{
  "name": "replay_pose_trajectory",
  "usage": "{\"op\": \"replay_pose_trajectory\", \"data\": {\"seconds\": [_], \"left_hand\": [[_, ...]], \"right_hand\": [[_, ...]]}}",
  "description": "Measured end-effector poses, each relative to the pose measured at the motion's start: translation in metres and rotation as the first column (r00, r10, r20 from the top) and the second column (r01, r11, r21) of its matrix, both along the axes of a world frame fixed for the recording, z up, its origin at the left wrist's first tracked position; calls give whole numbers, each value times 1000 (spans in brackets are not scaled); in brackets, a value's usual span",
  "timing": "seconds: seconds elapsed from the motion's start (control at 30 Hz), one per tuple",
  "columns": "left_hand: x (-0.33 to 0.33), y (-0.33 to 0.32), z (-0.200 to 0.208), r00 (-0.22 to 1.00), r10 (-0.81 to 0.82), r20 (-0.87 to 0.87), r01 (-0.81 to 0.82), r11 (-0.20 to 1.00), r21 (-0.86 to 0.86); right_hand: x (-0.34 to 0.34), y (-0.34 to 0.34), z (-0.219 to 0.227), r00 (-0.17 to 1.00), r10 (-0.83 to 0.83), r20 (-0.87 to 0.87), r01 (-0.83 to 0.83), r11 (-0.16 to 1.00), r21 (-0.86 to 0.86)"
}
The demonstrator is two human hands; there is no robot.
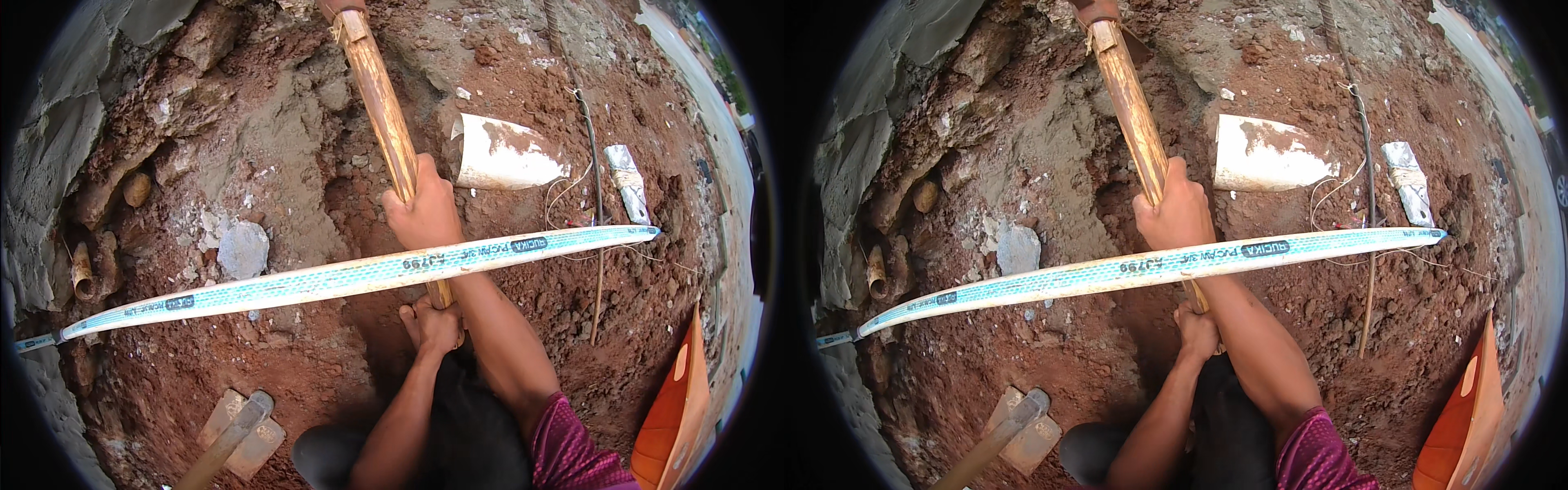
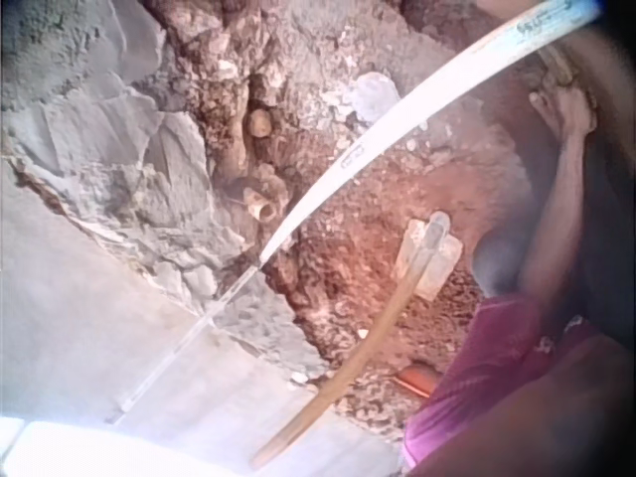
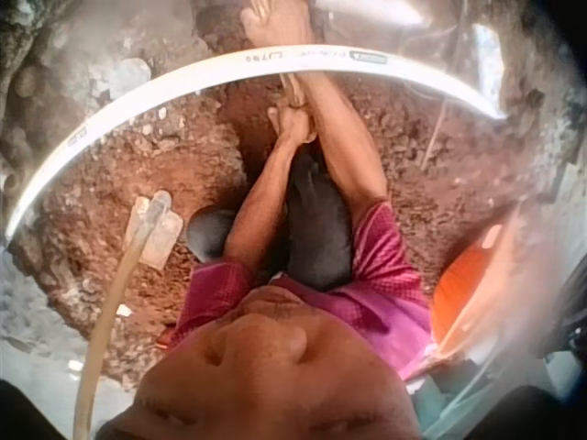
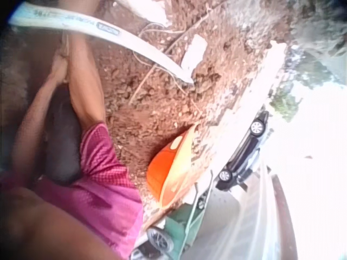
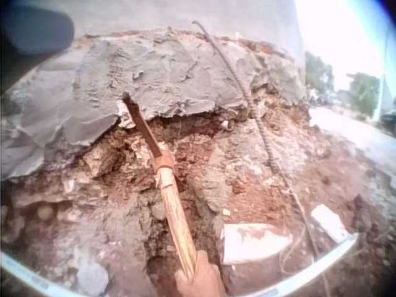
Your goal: The person digs soil in an excavation pit using a hoe and a pickaxe. They also use a rebar to break up the ground while sitting and transfer the excavated soil into a wheelbarrow using a basin.
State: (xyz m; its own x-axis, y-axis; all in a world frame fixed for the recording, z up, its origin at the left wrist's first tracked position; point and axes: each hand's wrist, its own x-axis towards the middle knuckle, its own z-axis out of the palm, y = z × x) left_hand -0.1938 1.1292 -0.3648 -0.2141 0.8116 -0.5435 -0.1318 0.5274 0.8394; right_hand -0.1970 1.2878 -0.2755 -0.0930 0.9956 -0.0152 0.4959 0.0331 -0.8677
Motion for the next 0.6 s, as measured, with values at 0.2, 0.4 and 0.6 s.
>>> {"op": "replay_pose_trajectory", "data": {"seconds": [0.2, 0.4, 0.6], "left_hand": [[-11, 0, -14, 932, 96, 348, -23, 978, -208], [-5, -23, -36, 981, 63, 183, -31, 985, -171], [12, -26, 10, 999, -40, 22, 41, 998, -52]], "right_hand": [[0, 15, -37, 985, 13, 170, 19, 982, -186], [-8, 2, -29, 975, 64, 212, -9, 968, -250], [22, -16, -34, 998, -50, 23, 52, 997, -53]]}}
